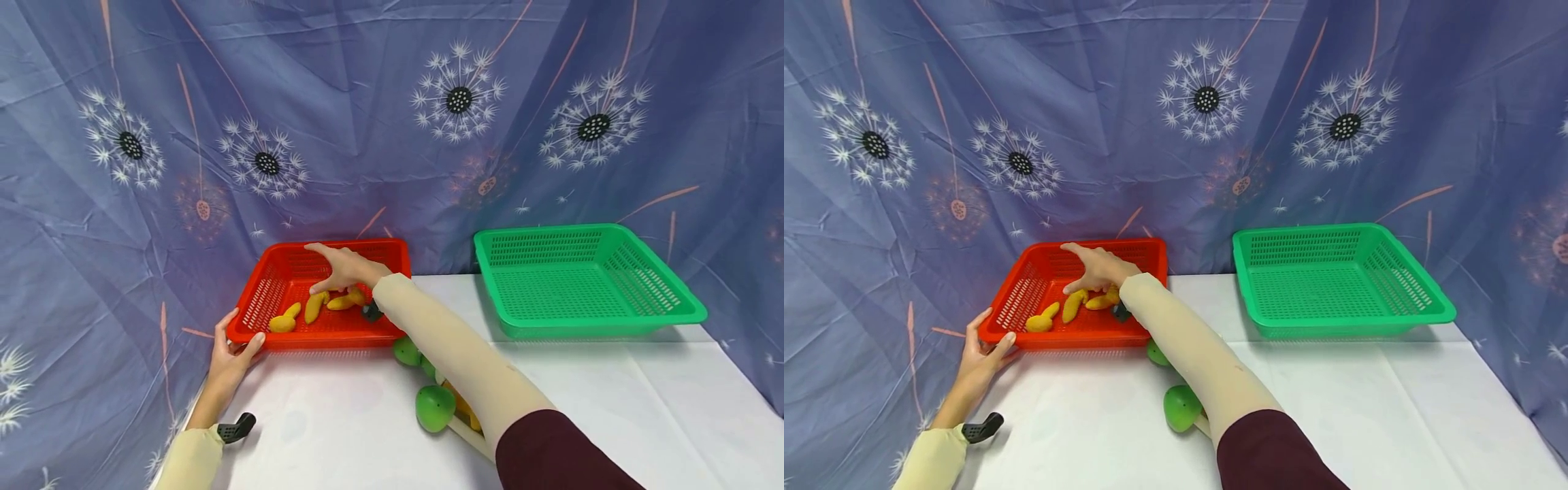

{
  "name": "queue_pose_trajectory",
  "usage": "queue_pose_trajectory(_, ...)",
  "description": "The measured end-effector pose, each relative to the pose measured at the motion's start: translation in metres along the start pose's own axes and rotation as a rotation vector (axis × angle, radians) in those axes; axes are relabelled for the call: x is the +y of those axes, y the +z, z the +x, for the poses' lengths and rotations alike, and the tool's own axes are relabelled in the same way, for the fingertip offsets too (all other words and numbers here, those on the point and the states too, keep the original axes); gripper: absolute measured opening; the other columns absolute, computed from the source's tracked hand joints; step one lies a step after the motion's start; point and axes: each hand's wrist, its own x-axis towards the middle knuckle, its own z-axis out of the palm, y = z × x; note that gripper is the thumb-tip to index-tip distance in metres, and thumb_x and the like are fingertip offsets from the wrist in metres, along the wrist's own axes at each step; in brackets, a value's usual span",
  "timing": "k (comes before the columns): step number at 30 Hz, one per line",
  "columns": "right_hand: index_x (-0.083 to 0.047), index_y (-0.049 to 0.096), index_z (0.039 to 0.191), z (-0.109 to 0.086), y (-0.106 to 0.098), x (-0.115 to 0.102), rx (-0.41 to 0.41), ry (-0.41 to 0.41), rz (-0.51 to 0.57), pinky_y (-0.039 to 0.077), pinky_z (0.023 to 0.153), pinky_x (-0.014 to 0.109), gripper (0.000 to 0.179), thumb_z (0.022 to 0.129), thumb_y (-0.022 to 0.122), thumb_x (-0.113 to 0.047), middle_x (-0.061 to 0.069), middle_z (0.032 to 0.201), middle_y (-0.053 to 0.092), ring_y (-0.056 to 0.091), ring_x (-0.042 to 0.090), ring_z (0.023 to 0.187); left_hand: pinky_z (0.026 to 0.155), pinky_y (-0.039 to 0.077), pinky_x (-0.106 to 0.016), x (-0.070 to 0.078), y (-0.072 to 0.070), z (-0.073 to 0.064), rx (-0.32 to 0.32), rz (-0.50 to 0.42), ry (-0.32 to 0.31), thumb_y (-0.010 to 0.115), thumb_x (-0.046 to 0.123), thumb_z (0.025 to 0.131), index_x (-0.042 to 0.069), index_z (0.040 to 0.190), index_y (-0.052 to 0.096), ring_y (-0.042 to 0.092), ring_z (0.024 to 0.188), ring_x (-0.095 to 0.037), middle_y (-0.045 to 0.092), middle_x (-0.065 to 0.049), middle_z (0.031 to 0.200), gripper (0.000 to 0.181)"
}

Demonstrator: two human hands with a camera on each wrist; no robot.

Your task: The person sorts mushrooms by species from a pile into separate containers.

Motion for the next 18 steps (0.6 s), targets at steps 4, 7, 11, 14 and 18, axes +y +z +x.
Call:
queue_pose_trajectory(4, -0.038, 0.019, 0.163, -0.003, -0.001, 0.004, 0.034, -0.048, -0.084, 0.055, 0.077, 0.037, 0.1, 0.086, 0.081, -0.051, 0.01, 0.139, 0.059, 0.057, 0.028, 0.059, 0.084, 0.06, -0.03, -0.001, -0.001, -0.001, 0.007, -0.001, -0.005, 0.07, 0.009, 0.098, 0.032, 0.159, 0.021, 0.063, 0.105, -0.004, 0.036, -0.016, 0.145, 0.081)
queue_pose_trajectory(7, -0.036, 0.021, 0.163, -0.005, -0.004, 0.007, 0.049, -0.079, -0.101, 0.053, 0.09, 0.034, 0.099, 0.085, 0.081, -0.052, 0.005, 0.159, 0.042, 0.064, 0.02, 0.08, 0.084, 0.06, -0.03, -0.001, -0.001, -0.002, 0.009, -0.002, -0.01, 0.069, 0.009, 0.099, 0.031, 0.159, 0.02, 0.063, 0.105, -0.004, 0.036, -0.017, 0.146, 0.081)
queue_pose_trajectory(11, -0.032, 0.022, 0.163, -0.011, -0.009, 0.008, 0.051, -0.12, -0.068, 0.048, 0.107, 0.043, 0.098, 0.086, 0.081, -0.049, 0.009, 0.161, 0.04, 0.053, 0.024, 0.134, 0.086, 0.06, -0.029, 0.001, 0.0, -0.002, 0.006, 0.001, -0.003, 0.069, 0.01, 0.099, 0.029, 0.16, 0.019, 0.062, 0.107, -0.004, 0.036, -0.018, 0.146, 0.082)
queue_pose_trajectory(14, -0.03, 0.023, 0.163, -0.021, -0.016, 0.008, 0.057, -0.167, -0.045, 0.043, 0.112, 0.047, 0.097, 0.087, 0.081, -0.046, 0.011, 0.161, 0.04, 0.042, 0.024, 0.145, 0.085, 0.059, -0.028, 0.002, 0.002, -0.002, 0.008, 0.005, 0.003, 0.069, 0.01, 0.099, 0.028, 0.161, 0.019, 0.062, 0.107, -0.004, 0.036, -0.018, 0.146, 0.082)
queue_pose_trajectory(18, -0.03, 0.025, 0.163, -0.04, -0.027, 0.005, 0.082, -0.236, -0.058, 0.041, 0.114, 0.044, 0.095, 0.088, 0.081, -0.044, 0.002, 0.162, 0.039, 0.045, 0.016, 0.141, 0.086, 0.059, -0.027, 0.002, 0.003, -0.001, 0.005, -0.005, 0.004, 0.069, 0.009, 0.099, 0.028, 0.16, 0.019, 0.062, 0.108, -0.004, 0.037, -0.017, 0.145, 0.082)
